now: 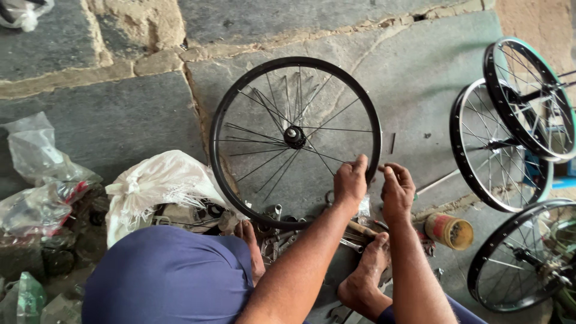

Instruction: The person repairs a bicycle wheel by manually threading spokes into the hub and tightening the spoke nipples with a tool. They rotate the wheel rim to work on different sections and adjust the tension of the spokes.

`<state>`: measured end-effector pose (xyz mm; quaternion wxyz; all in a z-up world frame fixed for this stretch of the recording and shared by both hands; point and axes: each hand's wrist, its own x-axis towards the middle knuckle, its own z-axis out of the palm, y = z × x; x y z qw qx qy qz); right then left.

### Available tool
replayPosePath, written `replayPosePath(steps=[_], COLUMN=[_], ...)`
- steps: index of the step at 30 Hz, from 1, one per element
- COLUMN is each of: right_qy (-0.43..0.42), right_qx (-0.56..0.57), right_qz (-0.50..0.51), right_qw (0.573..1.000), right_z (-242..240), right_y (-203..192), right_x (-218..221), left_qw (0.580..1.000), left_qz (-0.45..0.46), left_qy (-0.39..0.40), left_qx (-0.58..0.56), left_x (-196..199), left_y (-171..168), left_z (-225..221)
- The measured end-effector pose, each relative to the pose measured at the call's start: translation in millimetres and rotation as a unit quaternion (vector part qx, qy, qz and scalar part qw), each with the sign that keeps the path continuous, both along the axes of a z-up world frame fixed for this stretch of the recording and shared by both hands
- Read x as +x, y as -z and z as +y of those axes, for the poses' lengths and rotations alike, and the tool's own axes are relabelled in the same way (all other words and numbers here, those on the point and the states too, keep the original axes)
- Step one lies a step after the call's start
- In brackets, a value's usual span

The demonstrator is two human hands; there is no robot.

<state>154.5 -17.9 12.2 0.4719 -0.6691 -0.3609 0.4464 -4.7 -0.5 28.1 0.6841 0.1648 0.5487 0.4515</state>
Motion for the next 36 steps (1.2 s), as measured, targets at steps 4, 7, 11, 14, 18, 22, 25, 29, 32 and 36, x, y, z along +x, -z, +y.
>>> replayPosePath(steps=[4,7,11,14,18,22,25,29,32,36], right_qy=[-0.148,-0.143,-0.050,-0.103,-0.158,-0.399,-0.358,-0.136,0.017,0.025], right_qx=[-0.003,-0.079,-0.233,-0.223,-0.175,0.055,-0.061,-0.112,-0.118,-0.063], right_qz=[-0.273,0.017,-0.084,-0.376,-0.578,-0.810,-0.832,-0.342,0.051,0.280], right_qw=[0.951,0.986,0.967,0.893,0.782,0.427,0.420,0.923,0.992,0.958], right_z=[5.9,19.6,35.0,44.1,45.4,39.1,30.7,13.2,4.5,24.8], right_y=[73.7,96.2,62.4,31.9,27.3,38.1,68.8,100.8,78.4,31.5], right_x=[18.2,-8.0,-99.9,-126.6,-144.7,-136.1,-117.1,-56.3,-21.0,-27.2], left_qw=[0.997,0.996,0.963,0.997,0.993,0.997,0.986,0.991,0.932,0.763], left_qz=[0.071,0.040,0.248,0.005,-0.082,-0.012,0.160,0.118,0.289,0.546], left_qy=[-0.008,-0.071,-0.090,-0.079,-0.085,-0.050,0.008,0.059,0.196,0.125], left_qx=[-0.011,-0.039,0.050,-0.003,-0.031,-0.063,-0.040,-0.022,0.096,0.322], left_x=[-3.1,2.5,11.6,12.6,7.9,-5.6,-11.4,-13.2,-17.6,-35.6], left_y=[-14.8,-7.1,10.5,15.7,9.8,-10.5,-20.3,-9.4,-3.3,-9.7], left_z=[7.1,12.6,16.1,16.6,23.8,26.7,23.9,21.7,10.7,-8.6])
